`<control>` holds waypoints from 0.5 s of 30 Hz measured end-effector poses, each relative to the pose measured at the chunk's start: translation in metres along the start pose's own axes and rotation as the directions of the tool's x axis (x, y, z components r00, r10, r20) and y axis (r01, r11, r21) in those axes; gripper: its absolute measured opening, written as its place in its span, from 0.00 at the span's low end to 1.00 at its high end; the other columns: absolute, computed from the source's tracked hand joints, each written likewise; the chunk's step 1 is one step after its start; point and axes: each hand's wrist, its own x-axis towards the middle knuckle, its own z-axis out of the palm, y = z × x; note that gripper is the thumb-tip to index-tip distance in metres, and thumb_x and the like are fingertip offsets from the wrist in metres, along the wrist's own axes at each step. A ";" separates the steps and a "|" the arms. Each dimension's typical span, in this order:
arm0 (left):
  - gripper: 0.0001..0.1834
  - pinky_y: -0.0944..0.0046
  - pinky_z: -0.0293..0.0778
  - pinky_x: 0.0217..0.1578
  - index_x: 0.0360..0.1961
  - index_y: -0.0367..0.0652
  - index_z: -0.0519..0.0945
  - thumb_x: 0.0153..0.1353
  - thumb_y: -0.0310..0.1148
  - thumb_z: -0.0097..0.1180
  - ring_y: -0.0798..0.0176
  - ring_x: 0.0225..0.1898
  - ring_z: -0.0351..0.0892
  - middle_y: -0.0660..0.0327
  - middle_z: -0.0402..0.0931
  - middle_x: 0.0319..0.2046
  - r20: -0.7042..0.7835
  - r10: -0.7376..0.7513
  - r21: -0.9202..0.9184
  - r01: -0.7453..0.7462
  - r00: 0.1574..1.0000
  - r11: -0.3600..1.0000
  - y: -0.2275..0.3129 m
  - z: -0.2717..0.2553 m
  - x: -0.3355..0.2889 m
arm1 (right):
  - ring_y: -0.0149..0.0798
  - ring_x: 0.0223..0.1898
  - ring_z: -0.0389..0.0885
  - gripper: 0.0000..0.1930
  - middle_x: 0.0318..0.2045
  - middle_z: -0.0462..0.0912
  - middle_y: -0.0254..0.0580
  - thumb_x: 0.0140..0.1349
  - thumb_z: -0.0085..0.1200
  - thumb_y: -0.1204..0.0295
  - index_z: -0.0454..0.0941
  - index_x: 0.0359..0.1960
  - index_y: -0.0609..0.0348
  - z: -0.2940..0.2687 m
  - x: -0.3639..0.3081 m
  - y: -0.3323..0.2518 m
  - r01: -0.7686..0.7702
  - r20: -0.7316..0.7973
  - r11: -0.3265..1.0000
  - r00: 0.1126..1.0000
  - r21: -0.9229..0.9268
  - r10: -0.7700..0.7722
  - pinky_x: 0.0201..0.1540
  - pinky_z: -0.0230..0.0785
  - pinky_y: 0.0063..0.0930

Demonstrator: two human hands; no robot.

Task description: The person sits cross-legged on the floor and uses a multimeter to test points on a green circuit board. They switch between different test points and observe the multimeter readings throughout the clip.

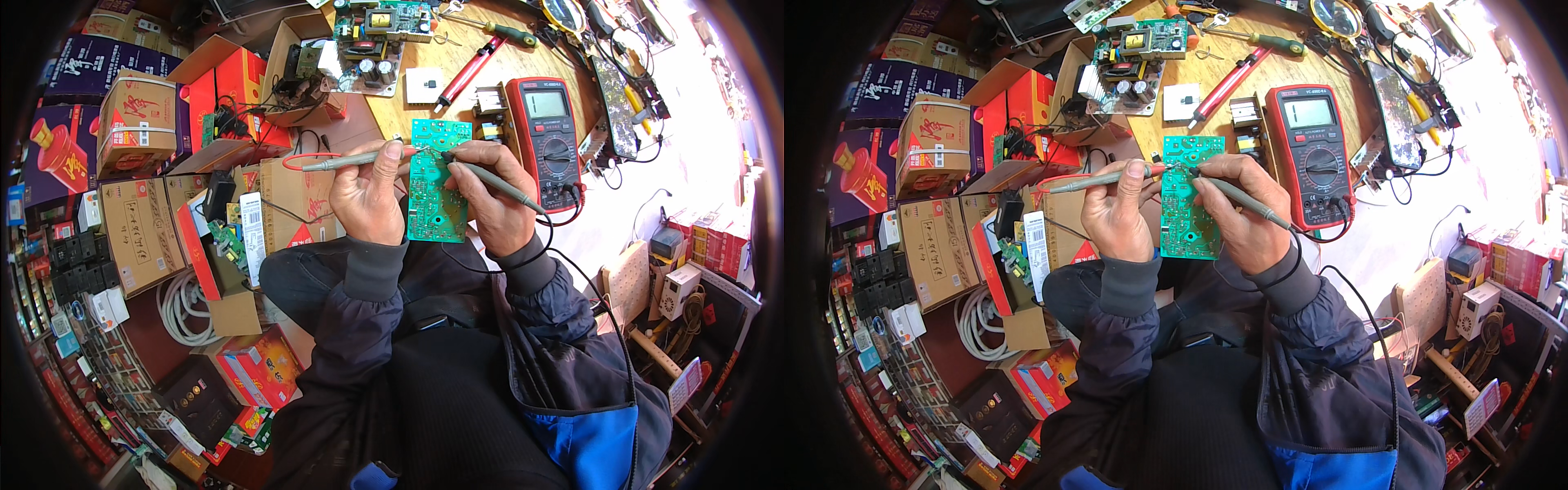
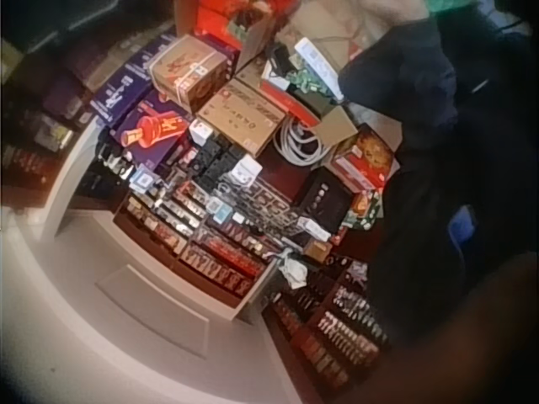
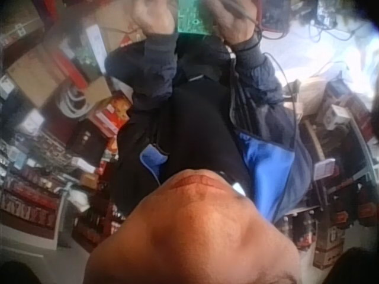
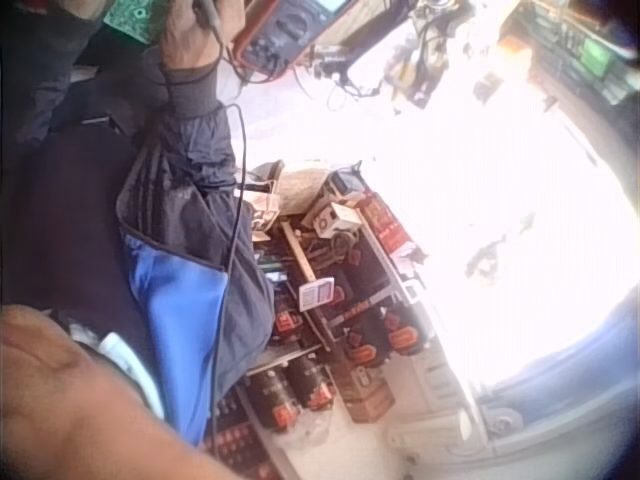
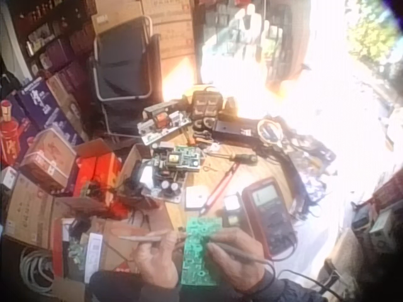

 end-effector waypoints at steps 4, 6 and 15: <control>0.12 0.57 0.88 0.40 0.45 0.32 0.79 0.71 0.31 0.65 0.54 0.40 0.89 0.51 0.84 0.37 -0.001 0.002 -0.006 -0.002 1.000 1.000 0.000 0.000 0.000 | 0.31 0.37 0.85 0.09 0.44 0.84 0.46 0.68 0.62 0.82 0.81 0.48 0.70 0.000 0.000 0.000 -0.004 0.004 1.000 1.000 0.007 0.004 0.39 0.78 0.24; 0.12 0.57 0.88 0.40 0.45 0.32 0.79 0.71 0.31 0.65 0.54 0.40 0.89 0.51 0.84 0.37 -0.001 0.001 -0.018 -0.002 1.000 1.000 0.000 0.001 -0.001 | 0.31 0.37 0.85 0.08 0.44 0.84 0.46 0.68 0.62 0.82 0.80 0.48 0.70 0.000 0.000 -0.001 -0.004 0.001 1.000 1.000 0.001 0.004 0.39 0.78 0.24; 0.13 0.54 0.89 0.43 0.46 0.33 0.77 0.71 0.32 0.64 0.53 0.41 0.89 0.51 0.83 0.37 -0.038 -0.019 -0.067 0.017 0.999 0.998 0.002 -0.001 -0.005 | 0.30 0.36 0.85 0.08 0.42 0.84 0.44 0.69 0.61 0.81 0.80 0.48 0.70 -0.001 -0.001 -0.001 0.000 -0.017 1.000 1.000 0.000 0.000 0.39 0.78 0.24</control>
